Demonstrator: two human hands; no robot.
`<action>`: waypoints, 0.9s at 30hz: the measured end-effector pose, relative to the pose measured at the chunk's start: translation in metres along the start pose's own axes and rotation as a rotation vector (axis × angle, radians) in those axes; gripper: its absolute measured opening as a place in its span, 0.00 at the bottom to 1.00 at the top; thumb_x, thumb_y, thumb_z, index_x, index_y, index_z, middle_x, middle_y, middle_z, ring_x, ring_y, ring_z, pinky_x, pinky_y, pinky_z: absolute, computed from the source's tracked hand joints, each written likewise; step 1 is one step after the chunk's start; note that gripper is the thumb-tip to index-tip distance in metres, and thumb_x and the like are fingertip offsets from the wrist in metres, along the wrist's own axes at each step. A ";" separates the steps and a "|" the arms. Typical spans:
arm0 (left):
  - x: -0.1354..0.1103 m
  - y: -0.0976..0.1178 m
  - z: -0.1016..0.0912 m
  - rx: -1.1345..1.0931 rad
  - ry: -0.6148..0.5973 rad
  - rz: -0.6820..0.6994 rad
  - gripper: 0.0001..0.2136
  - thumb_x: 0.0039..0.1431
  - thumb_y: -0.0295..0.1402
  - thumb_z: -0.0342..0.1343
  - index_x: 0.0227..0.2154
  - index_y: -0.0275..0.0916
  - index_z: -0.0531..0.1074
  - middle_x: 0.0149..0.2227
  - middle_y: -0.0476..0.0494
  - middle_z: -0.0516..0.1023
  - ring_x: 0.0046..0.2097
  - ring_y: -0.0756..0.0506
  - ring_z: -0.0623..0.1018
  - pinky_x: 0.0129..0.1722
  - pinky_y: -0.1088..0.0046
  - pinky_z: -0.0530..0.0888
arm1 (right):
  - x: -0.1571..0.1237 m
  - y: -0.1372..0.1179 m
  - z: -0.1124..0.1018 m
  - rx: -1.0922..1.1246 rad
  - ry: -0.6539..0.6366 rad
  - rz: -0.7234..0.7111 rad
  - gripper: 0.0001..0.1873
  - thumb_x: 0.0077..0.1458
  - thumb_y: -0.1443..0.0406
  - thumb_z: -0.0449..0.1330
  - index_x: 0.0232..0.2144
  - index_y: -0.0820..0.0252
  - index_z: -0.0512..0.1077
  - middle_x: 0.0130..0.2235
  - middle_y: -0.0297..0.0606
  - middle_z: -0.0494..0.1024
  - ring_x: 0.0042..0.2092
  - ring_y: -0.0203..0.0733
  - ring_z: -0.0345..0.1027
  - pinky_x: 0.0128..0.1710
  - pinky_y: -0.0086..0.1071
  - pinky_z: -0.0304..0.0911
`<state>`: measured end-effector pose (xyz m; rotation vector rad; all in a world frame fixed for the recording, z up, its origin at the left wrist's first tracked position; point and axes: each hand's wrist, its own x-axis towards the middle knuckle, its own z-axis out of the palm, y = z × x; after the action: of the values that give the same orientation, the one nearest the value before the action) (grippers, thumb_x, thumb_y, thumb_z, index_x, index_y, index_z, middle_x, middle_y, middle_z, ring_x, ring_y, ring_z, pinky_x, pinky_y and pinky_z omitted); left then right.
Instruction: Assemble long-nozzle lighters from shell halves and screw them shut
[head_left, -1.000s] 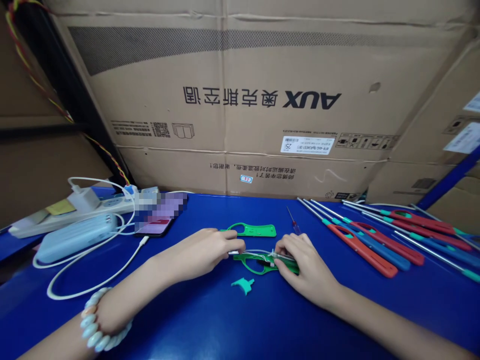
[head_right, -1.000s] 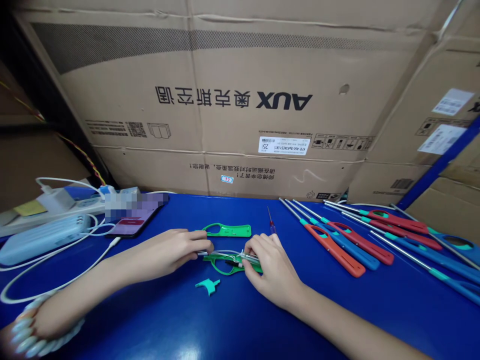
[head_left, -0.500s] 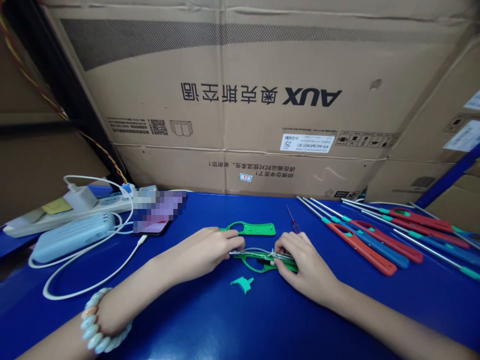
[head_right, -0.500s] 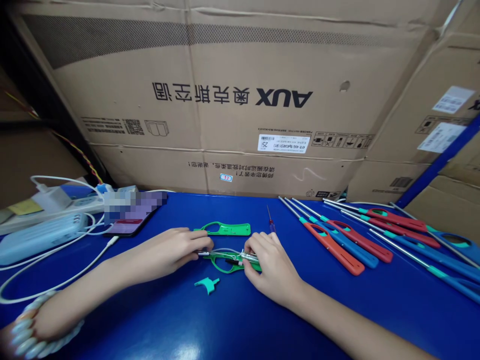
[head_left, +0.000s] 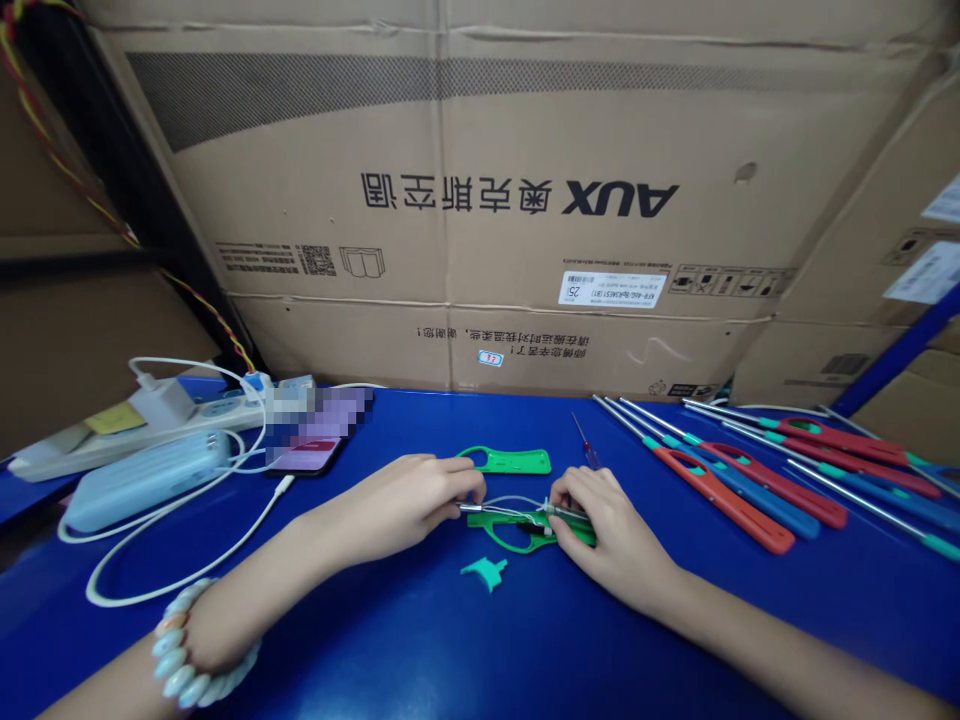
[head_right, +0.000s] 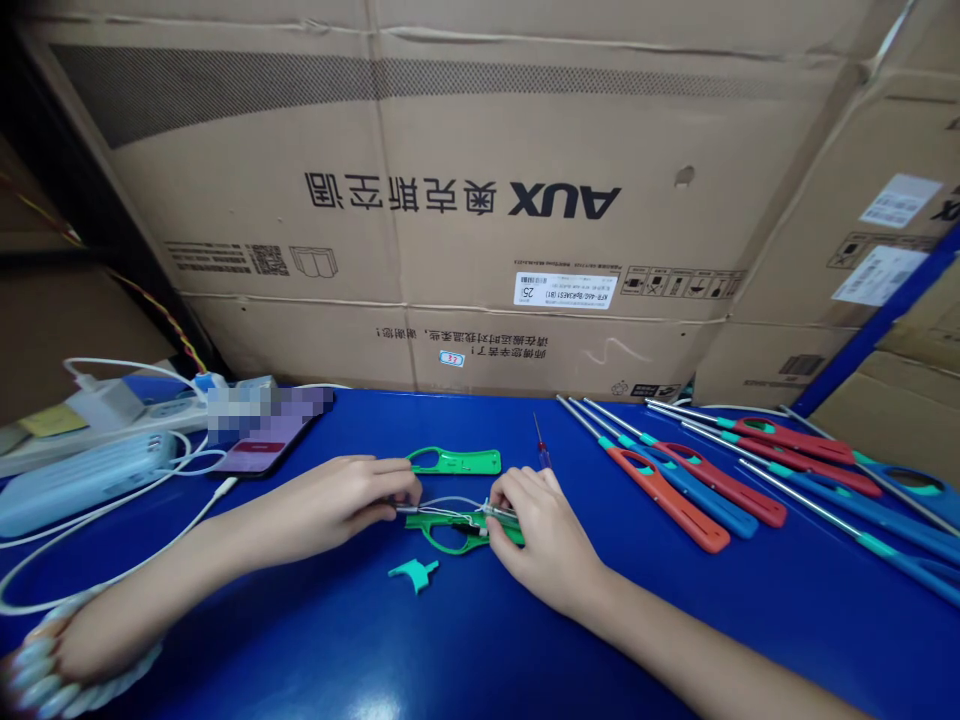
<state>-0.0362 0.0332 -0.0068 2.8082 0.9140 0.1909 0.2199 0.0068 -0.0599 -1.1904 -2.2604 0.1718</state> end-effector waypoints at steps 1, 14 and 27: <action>0.000 0.000 -0.002 -0.035 0.001 -0.005 0.11 0.60 0.18 0.49 0.37 0.41 0.65 0.38 0.51 0.73 0.37 0.47 0.74 0.34 0.73 0.64 | 0.000 0.001 0.000 0.007 0.006 0.003 0.07 0.53 0.74 0.55 0.30 0.57 0.62 0.30 0.33 0.69 0.33 0.40 0.62 0.36 0.34 0.53; 0.000 0.004 0.001 -0.066 -0.010 0.003 0.11 0.56 0.18 0.50 0.35 0.41 0.66 0.36 0.52 0.73 0.36 0.47 0.74 0.35 0.73 0.65 | 0.005 0.002 -0.016 -0.039 -0.024 -0.086 0.05 0.54 0.72 0.57 0.30 0.57 0.66 0.32 0.34 0.71 0.34 0.40 0.63 0.37 0.35 0.52; 0.000 0.004 0.005 0.038 -0.016 -0.002 0.10 0.57 0.19 0.49 0.35 0.42 0.66 0.35 0.51 0.73 0.35 0.46 0.74 0.33 0.72 0.65 | 0.006 0.004 -0.025 -0.078 -0.188 -0.140 0.07 0.57 0.72 0.55 0.33 0.58 0.71 0.35 0.36 0.74 0.37 0.41 0.65 0.40 0.38 0.55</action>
<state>-0.0327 0.0297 -0.0103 2.8386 0.9269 0.1519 0.2340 0.0101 -0.0385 -1.0889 -2.5258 0.1473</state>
